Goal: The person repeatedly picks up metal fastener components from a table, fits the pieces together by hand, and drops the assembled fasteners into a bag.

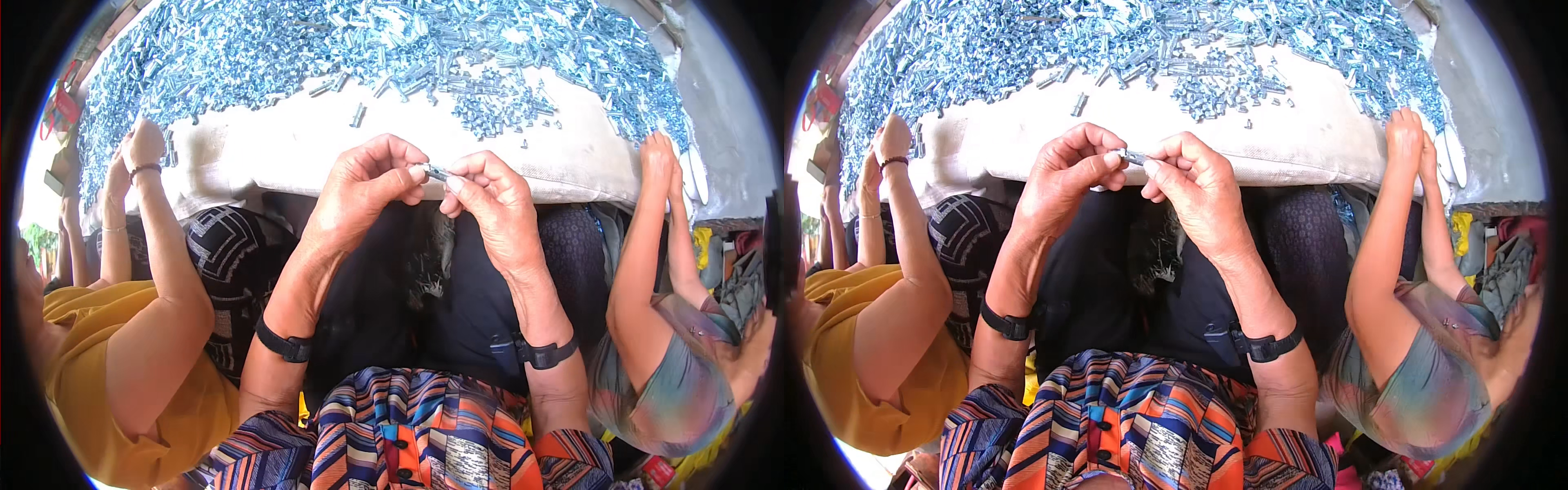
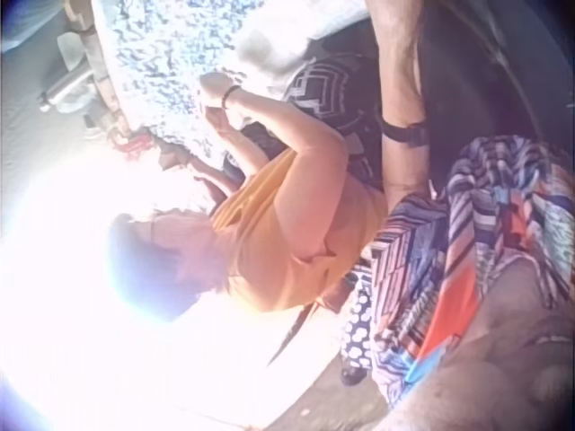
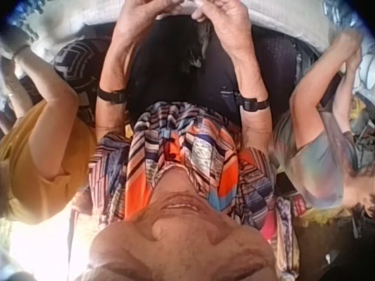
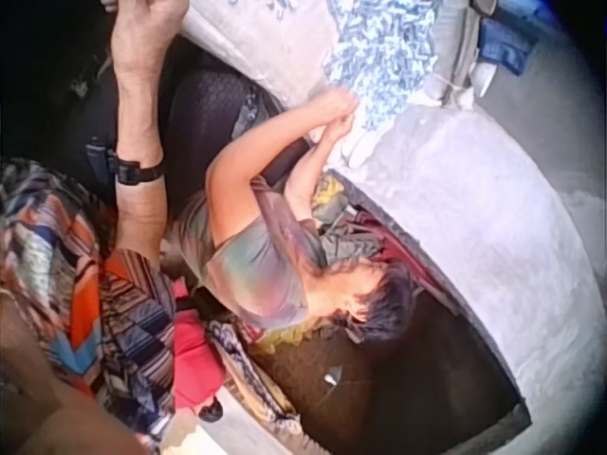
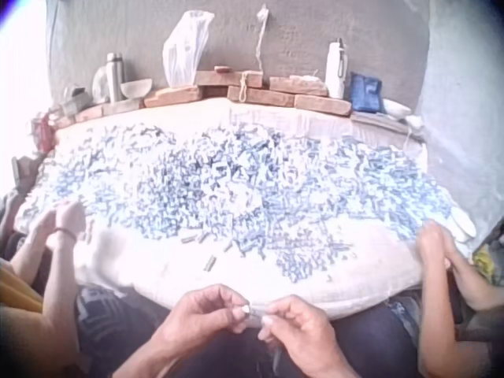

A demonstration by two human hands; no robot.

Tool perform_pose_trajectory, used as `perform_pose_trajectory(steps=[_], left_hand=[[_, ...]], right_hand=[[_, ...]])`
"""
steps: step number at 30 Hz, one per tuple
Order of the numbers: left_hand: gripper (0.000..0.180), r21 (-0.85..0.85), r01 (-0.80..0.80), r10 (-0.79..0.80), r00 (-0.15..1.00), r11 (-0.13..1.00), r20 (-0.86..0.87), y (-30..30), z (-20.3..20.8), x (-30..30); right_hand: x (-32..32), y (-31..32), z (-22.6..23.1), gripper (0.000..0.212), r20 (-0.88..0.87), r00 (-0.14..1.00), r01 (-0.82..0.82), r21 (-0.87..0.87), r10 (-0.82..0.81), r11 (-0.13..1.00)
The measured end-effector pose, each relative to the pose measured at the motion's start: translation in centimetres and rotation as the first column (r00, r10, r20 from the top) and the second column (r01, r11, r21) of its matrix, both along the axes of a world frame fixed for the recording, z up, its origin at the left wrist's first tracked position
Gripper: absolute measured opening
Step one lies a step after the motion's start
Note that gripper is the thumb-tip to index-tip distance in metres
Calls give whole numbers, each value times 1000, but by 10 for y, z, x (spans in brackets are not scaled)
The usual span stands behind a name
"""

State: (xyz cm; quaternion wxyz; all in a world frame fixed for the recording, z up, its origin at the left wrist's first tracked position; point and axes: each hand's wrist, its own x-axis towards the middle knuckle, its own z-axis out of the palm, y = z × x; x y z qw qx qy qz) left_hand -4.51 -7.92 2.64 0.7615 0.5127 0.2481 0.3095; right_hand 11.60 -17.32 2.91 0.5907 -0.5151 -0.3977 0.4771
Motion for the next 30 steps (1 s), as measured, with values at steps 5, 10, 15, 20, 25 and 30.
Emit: perform_pose_trajectory(steps=[5, 10, 15, 20, 25, 30], left_hand=[[12, -23, 24, -24, 1000, 999, 19, -8, 0, -6], [10, 75, 61, -57, 997, 995, -48, -15, 4, -14], [7, 25, 135, -133, 989, 990, -66, -21, 3, -19], [20, -130, 369, -346, 923, 920, 170, -29, -18, -20], [23, -179, 409, -354, 894, 895, 275, -38, -29, -15], [22, -251, 428, -276, 837, 868, 472, -41, -33, -6]], right_hand=[[-6, -11, -2, 6, -16, 1000, 1, 39, 0, 999], [-9, -18, -4, 6, -190, 981, -24, 23, 28, 999], [-12, -26, -10, 4, -79, 996, -46, 65, 51, 997], [-9, -39, -11, 7, -506, 828, -295, -27, 241, 955], [-10, -46, -14, 7, -616, 749, -319, -14, 243, 948], [-17, -44, -15, 7, -670, 711, -271, 16, 212, 962]])
